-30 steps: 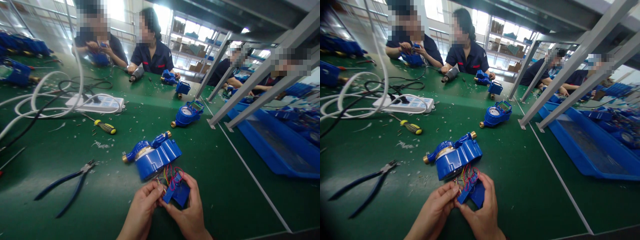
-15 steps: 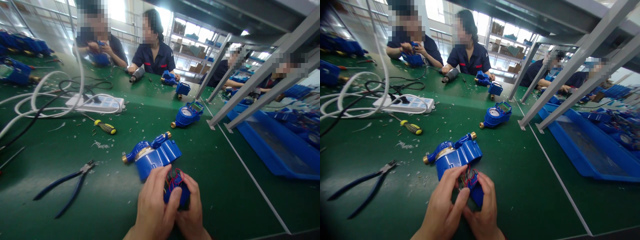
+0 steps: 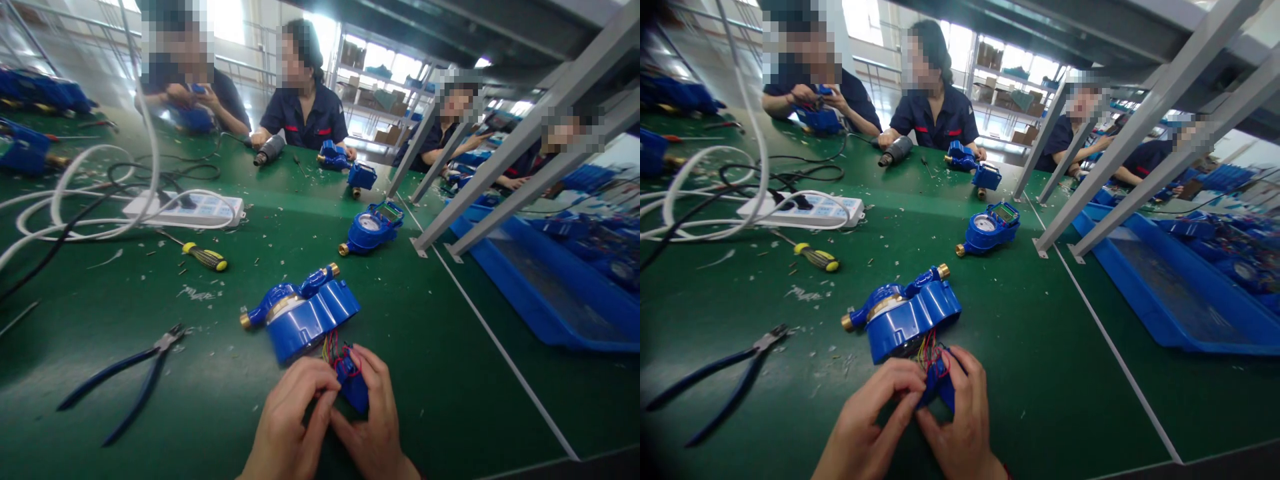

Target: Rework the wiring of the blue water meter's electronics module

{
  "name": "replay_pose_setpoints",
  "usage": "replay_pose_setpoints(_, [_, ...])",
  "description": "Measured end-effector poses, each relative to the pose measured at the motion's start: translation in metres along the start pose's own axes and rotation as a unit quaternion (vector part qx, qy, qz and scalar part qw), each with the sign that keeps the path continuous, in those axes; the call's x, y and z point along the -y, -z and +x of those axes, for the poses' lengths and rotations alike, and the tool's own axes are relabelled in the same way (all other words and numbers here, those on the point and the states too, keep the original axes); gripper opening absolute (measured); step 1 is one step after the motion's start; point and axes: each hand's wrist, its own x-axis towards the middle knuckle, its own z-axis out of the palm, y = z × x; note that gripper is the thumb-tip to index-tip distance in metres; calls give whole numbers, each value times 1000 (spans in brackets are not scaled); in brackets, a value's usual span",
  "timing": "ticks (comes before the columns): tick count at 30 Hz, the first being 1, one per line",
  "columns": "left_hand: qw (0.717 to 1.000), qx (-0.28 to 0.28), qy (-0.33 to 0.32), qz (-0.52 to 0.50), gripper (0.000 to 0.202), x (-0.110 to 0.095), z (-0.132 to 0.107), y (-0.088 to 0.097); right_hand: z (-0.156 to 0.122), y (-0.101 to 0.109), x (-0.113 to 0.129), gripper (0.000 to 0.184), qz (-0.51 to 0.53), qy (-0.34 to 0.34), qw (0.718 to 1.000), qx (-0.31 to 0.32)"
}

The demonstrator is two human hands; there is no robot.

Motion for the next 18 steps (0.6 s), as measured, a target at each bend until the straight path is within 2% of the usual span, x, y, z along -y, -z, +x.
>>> replay_pose_setpoints(2, [999, -4, 35, 3, 9, 3, -6, -2, 0, 1, 0, 51, -10, 11, 1000, 4])
replay_pose_setpoints(4, [996, -34, 76, 11, 6, 4, -6, -4, 1, 1, 1, 47, -21, 24, 999, -2])
replay_pose_setpoints(8, [989, -71, 130, 26, 18, -1, 4, -8, 1, 2, 2, 38, -52, 72, 996, -14])
replay_pose_setpoints(13, [990, -30, 123, 66, 19, -8, 17, -7, 1, 1, 3, 26, -96, 116, 988, -32])
replay_pose_setpoints(18, [990, -48, 127, 42, 17, -3, 13, -6, 2, 1, 4, 27, -75, 102, 992, -13])
